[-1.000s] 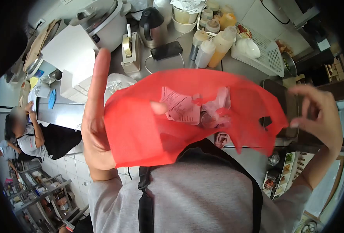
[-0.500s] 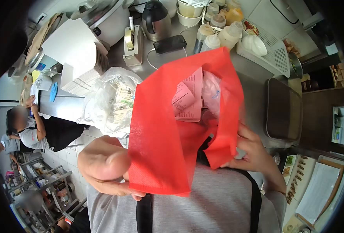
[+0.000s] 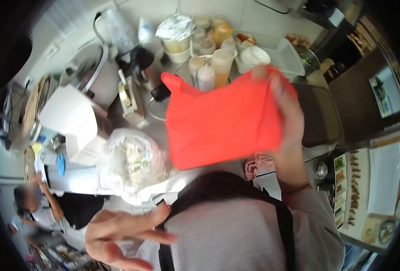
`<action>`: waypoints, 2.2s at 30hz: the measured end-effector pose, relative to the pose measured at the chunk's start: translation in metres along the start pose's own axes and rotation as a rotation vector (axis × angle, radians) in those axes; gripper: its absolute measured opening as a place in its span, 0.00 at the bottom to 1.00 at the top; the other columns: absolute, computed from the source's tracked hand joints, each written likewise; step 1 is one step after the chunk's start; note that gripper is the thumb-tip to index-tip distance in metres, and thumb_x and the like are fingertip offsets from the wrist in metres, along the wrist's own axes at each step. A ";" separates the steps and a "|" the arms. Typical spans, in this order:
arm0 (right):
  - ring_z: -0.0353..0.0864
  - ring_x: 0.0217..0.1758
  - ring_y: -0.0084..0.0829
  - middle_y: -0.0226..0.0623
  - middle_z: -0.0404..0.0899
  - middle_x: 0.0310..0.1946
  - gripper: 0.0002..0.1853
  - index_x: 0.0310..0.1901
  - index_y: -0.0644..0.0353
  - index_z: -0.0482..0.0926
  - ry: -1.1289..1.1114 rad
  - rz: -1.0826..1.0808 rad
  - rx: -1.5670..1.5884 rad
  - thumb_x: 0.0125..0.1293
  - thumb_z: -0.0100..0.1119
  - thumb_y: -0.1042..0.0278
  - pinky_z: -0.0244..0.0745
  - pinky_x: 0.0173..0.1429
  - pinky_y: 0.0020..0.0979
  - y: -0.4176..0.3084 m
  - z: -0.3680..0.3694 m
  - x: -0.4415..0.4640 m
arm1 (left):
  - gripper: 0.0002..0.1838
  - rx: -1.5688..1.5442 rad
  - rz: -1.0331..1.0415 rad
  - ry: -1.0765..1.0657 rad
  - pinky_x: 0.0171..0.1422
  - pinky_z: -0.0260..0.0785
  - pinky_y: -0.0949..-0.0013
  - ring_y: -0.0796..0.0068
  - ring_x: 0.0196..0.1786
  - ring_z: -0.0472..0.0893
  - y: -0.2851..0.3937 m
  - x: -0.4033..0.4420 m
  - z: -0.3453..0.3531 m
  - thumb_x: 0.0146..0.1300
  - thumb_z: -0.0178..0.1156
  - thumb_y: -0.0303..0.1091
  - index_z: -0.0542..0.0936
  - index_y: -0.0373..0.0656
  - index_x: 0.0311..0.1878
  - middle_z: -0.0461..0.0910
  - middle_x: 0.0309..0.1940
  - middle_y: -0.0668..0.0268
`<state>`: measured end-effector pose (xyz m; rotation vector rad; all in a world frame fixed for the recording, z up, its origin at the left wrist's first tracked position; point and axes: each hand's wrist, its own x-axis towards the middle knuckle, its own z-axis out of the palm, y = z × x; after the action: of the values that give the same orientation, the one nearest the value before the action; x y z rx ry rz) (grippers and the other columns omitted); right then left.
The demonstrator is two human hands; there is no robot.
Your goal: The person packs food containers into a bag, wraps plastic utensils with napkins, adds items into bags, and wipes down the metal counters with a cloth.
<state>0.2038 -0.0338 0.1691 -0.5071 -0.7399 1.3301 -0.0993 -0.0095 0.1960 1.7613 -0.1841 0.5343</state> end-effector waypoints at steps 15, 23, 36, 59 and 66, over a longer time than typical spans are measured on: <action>0.80 0.50 0.39 0.46 0.80 0.47 0.14 0.53 0.69 0.73 0.089 -0.399 -0.280 0.71 0.46 0.72 0.75 0.60 0.39 -0.342 -0.166 0.002 | 0.28 -0.094 -0.774 -0.116 0.61 0.67 0.60 0.61 0.60 0.73 -0.008 -0.046 -0.037 0.63 0.61 0.33 0.66 0.35 0.65 0.74 0.56 0.52; 0.81 0.47 0.34 0.39 0.82 0.43 0.10 0.44 0.63 0.79 0.666 -0.561 -0.376 0.68 0.53 0.67 0.76 0.56 0.35 -0.419 -0.266 -0.028 | 0.35 -0.036 -0.538 -0.241 0.64 0.61 0.53 0.52 0.62 0.70 -0.037 -0.028 -0.037 0.47 0.75 0.33 0.72 0.37 0.59 0.70 0.60 0.51; 0.80 0.48 0.35 0.40 0.82 0.43 0.30 0.54 0.59 0.74 1.272 -0.275 -0.938 0.68 0.45 0.38 0.73 0.54 0.42 -0.296 -0.269 -0.216 | 0.33 -0.012 -0.133 -0.396 0.60 0.66 0.47 0.53 0.54 0.78 -0.048 0.020 -0.039 0.52 0.71 0.31 0.70 0.35 0.62 0.69 0.61 0.47; 0.50 0.74 0.54 0.65 0.58 0.66 0.46 0.66 0.73 0.59 1.146 0.574 -1.636 0.59 0.57 0.39 0.50 0.74 0.41 -0.109 -0.346 -0.300 | 0.25 0.344 -0.346 -0.305 0.52 0.69 0.54 0.58 0.45 0.80 0.023 -0.004 0.015 0.54 0.68 0.38 0.74 0.40 0.54 0.73 0.47 0.55; 0.50 0.74 0.54 0.56 0.51 0.71 0.46 0.68 0.74 0.55 1.506 0.178 -2.236 0.63 0.52 0.39 0.54 0.73 0.47 -0.015 -0.465 -0.398 | 0.22 0.442 -0.384 -0.199 0.49 0.70 0.56 0.60 0.42 0.80 0.049 -0.034 0.038 0.55 0.67 0.40 0.76 0.42 0.51 0.75 0.42 0.58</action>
<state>0.5261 -0.3890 -0.2106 -2.8112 -0.4728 -0.6370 -0.1390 -0.0642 0.2170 2.2137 0.1463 0.1208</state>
